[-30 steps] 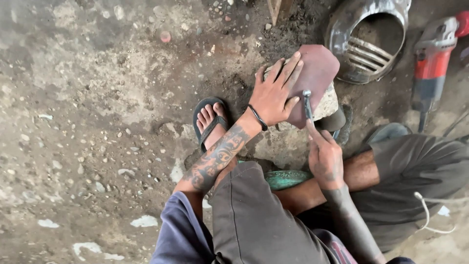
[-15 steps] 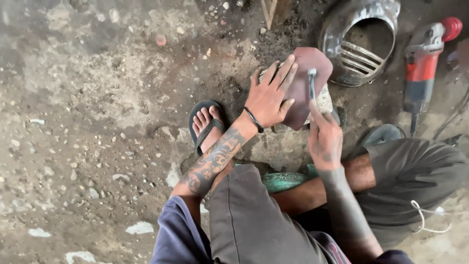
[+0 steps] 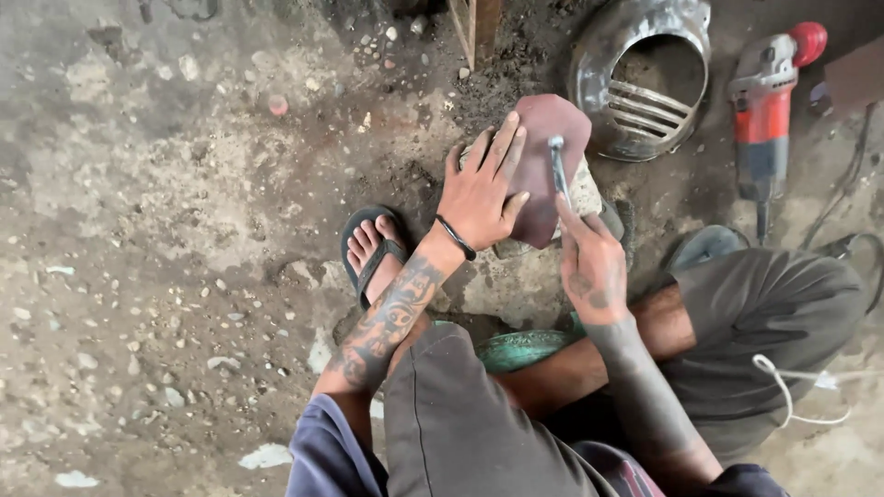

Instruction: A person manually sands and scrapes a small metal component using sandpaper and a metal tool while sitting on a workshop floor.

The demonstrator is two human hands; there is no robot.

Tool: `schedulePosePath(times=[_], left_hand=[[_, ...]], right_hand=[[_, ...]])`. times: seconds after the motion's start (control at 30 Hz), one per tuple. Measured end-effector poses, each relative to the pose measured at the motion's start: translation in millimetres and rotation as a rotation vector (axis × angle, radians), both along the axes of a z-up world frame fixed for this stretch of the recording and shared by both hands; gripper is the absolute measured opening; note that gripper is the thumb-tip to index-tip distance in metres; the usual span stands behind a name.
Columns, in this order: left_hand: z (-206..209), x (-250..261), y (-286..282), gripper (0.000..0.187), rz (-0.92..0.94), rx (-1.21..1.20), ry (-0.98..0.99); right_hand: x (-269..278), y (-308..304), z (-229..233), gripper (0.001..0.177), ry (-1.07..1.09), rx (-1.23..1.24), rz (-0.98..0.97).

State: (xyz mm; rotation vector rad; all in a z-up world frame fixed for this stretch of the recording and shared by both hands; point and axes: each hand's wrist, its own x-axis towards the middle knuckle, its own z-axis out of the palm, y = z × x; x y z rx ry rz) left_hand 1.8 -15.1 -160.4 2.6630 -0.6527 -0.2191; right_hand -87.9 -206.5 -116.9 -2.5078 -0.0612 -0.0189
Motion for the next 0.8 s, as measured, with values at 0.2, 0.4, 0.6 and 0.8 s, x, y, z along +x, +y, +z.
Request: schedulePosePath(times=[0.2, 0.4, 0.6, 0.8], left_hand=[[-0.8, -1.0, -0.7, 0.086, -0.002, -0.018, 0.010], [-2.7, 0.3, 0.0, 0.086, -0.011, 0.000, 0.018], [1.8, -0.6, -0.4, 0.086, 0.005, -0.019, -0.003], [0.6, 0.0, 0.0, 0.085, 0.003, 0.001, -0.002]], right_hand=[[-40.5, -17.2, -30.2, 0.040, 0.051, -0.208, 0.009], [1.5, 3.2, 0.5, 0.042, 0.038, 0.101, -0.045], [-27.6, -8.6, -10.3, 0.043, 0.069, -0.119, -0.001], [4.8, 0.3, 0.0, 0.042, 0.010, 0.019, 0.018]])
